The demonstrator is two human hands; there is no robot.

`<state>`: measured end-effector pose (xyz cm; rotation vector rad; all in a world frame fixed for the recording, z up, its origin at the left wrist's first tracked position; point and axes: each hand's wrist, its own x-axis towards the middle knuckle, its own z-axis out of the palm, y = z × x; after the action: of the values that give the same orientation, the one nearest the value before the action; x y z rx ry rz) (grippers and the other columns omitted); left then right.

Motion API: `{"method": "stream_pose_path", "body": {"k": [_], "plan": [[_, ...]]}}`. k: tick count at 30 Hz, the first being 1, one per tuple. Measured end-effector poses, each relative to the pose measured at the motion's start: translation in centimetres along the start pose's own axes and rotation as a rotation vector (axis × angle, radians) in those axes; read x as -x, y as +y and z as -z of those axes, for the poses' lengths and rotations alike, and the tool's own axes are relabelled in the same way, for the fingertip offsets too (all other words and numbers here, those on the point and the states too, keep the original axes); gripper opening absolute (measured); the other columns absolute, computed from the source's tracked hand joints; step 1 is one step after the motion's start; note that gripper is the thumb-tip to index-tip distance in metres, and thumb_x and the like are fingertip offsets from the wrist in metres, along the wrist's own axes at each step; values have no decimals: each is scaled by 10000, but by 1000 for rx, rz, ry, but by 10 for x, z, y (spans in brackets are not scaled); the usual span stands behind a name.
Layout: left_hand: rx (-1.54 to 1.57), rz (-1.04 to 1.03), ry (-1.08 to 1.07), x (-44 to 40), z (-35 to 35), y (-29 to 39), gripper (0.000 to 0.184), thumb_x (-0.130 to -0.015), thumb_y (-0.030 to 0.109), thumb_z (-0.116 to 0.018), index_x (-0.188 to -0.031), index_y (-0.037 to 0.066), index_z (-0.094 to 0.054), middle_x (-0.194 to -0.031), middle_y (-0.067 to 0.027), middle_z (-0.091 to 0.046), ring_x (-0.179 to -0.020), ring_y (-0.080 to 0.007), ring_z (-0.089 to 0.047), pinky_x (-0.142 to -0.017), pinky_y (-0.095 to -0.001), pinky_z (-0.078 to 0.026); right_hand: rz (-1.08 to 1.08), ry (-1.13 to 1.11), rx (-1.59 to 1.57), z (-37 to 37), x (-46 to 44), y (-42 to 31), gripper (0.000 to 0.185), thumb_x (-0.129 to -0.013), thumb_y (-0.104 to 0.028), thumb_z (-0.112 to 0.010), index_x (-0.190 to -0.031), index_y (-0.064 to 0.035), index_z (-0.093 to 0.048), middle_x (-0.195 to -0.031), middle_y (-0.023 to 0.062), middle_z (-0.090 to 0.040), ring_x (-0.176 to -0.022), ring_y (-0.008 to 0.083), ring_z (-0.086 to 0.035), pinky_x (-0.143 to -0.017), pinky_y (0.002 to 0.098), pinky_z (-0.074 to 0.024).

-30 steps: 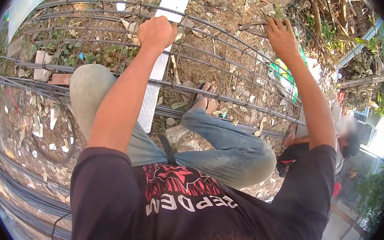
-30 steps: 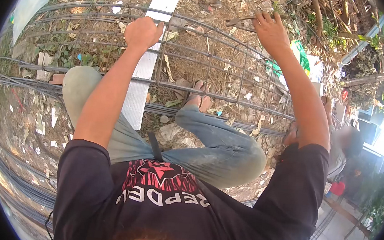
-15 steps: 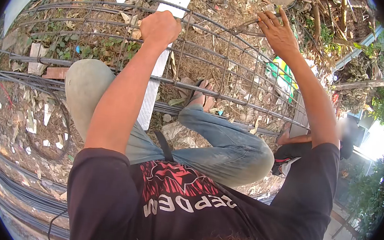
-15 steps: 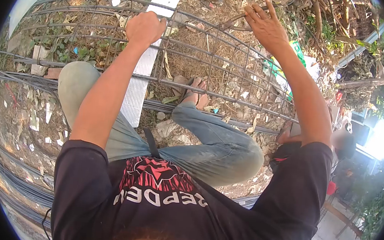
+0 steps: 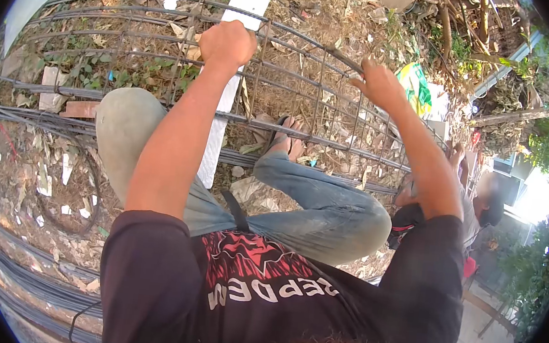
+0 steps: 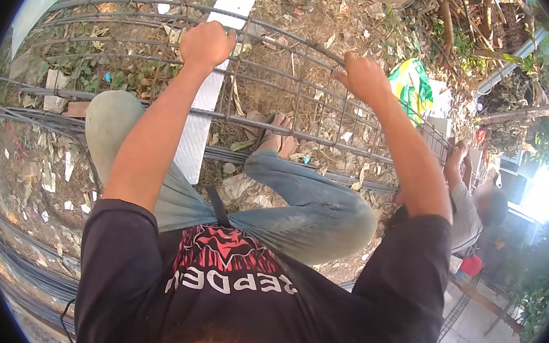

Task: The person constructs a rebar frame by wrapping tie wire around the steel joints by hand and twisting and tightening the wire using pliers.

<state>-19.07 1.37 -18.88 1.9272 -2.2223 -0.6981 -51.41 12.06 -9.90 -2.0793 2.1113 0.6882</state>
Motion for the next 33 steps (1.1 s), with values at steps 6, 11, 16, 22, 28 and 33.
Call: {"method": "stream_pose_path", "body": {"k": [6,11,16,22,28,33], "plan": [[-47,4,-30,3,3,2,432,-970,405,-542,-952,66,-811,-968,-171,-788,-915,-331,-775,-753,-444,-614,212,-48,194,64,-24,7,318,-769,-218,-863,-948,-21,-689,-887,140,-745,-833,334,-746,-754,472,-606],[-14,12,-24,0,0,-1,438,-971,429,-571,-975,61,-808,-992,-174,-786,-927,-338,-770,-780,-450,-607,-167,-734,-206,112,-67,-15,273,-779,-176,-839,-810,37,-672,-663,91,-662,-501,198,-646,-483,363,-557],[29,-11,-32,1,2,-2,467,-953,485,-611,-978,59,-801,-991,-196,-777,-909,-371,-763,-804,-468,-595,-241,-534,-784,42,-7,-1,244,-774,-169,-734,-859,44,-650,-747,141,-699,-593,217,-672,-564,374,-560],[11,-31,-16,1,-2,-3,466,-956,494,-614,-965,65,-797,-981,-180,-779,-895,-364,-764,-779,-463,-599,410,503,441,58,-12,22,379,-873,-257,-710,-1151,-21,-609,-935,212,-725,-868,383,-725,-773,512,-568],[26,16,-45,-2,-2,-2,468,-965,496,-601,-1014,74,-796,-1028,-172,-778,-937,-363,-761,-790,-462,-601,30,-612,-90,102,-60,20,273,-967,-262,-637,-1037,-2,-678,-856,146,-726,-764,330,-716,-704,483,-568],[3,20,-53,-4,-6,-3,478,-970,498,-586,-1000,72,-800,-1008,-173,-781,-940,-360,-763,-789,-462,-601,238,-186,278,81,-53,30,348,-972,-369,-681,-1253,-165,-708,-1072,92,-743,-993,308,-721,-848,472,-569]]}}
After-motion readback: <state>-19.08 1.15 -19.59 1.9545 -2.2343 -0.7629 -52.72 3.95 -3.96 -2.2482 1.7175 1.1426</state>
